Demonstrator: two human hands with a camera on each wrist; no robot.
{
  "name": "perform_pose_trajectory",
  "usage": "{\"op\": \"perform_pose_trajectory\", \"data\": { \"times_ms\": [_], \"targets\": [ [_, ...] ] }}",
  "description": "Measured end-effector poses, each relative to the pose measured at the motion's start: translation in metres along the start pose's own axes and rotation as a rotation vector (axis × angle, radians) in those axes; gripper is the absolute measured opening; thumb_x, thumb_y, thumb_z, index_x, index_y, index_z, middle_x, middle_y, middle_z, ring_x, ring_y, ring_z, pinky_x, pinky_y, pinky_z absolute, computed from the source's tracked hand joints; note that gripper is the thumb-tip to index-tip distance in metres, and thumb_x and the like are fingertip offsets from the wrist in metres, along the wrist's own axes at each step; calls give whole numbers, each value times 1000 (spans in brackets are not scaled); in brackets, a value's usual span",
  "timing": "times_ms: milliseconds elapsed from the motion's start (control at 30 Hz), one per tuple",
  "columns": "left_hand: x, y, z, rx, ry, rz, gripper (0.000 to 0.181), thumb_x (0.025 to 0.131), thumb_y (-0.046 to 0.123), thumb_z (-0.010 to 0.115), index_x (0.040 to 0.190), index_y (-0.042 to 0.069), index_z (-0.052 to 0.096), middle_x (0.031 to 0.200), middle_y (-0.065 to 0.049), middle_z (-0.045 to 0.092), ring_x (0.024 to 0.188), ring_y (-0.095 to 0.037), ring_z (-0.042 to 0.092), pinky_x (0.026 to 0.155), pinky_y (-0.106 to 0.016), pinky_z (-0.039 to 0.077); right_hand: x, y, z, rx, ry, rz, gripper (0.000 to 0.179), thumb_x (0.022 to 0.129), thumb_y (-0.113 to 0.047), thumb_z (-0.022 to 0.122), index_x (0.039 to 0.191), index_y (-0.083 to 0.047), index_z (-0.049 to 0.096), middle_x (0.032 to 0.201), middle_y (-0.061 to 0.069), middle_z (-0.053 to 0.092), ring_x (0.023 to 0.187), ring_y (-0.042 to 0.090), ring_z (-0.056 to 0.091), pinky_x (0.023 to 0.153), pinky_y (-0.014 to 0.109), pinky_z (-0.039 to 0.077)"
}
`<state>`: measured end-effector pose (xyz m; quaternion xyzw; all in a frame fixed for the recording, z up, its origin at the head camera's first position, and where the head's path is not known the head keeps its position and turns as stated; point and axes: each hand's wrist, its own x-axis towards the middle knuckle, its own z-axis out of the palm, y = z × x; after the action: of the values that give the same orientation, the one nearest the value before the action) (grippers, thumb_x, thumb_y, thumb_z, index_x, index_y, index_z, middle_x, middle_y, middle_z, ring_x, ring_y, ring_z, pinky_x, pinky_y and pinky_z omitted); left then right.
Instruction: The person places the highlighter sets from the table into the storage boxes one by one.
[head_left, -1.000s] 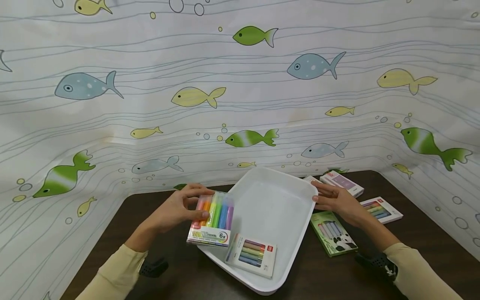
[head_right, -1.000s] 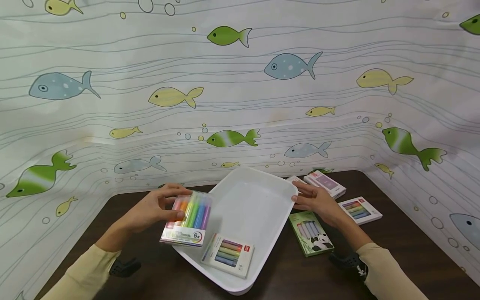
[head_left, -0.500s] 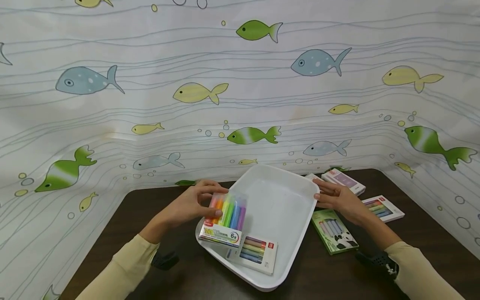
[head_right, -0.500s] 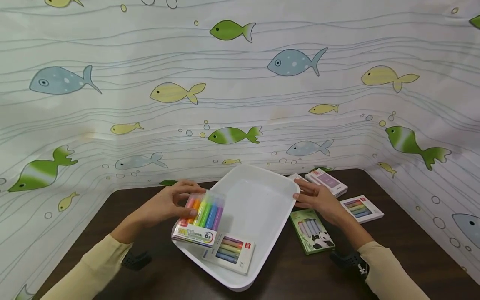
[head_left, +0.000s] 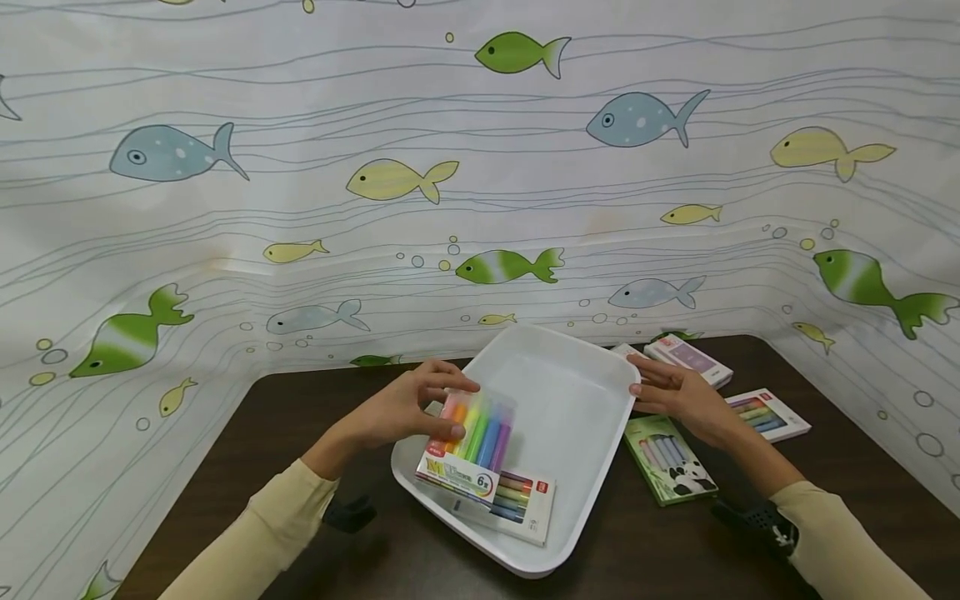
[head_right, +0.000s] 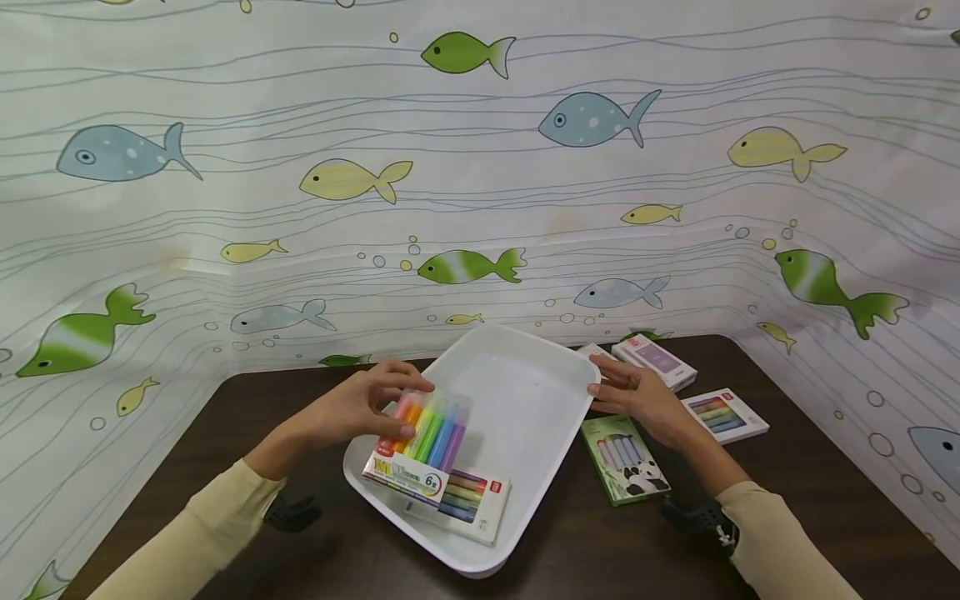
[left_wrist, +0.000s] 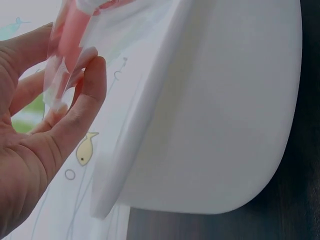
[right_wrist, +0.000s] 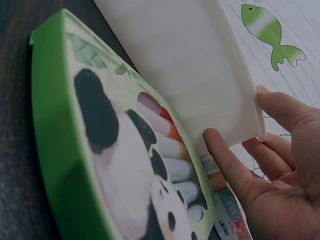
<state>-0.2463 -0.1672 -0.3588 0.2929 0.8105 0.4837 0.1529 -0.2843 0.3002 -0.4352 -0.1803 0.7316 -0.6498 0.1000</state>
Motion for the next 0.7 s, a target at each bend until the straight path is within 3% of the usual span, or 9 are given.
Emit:
{"op": "perform_pose_trajectory", "data": {
  "times_ms": [467,700],
  "targets": [
    [5,3,11,59,-51,26,54,83,29,87,134,28,69,142,0,40,130,-35,50,98,-45,51,0,4,-2,-20,-13,-11,73,101,-11,66,160,0,24,165,20,20,124,20,60,95,42,52],
    [6,12,16,89,-67,44,57,83,29,87,136,27,67,142,2,42,128,-32,53,93,-38,54,-1,2,0,-33,-3,-7,73,101,-12,67,160,-1,25,165,19,21,123,20,61,94,41,52]
  ]
}}
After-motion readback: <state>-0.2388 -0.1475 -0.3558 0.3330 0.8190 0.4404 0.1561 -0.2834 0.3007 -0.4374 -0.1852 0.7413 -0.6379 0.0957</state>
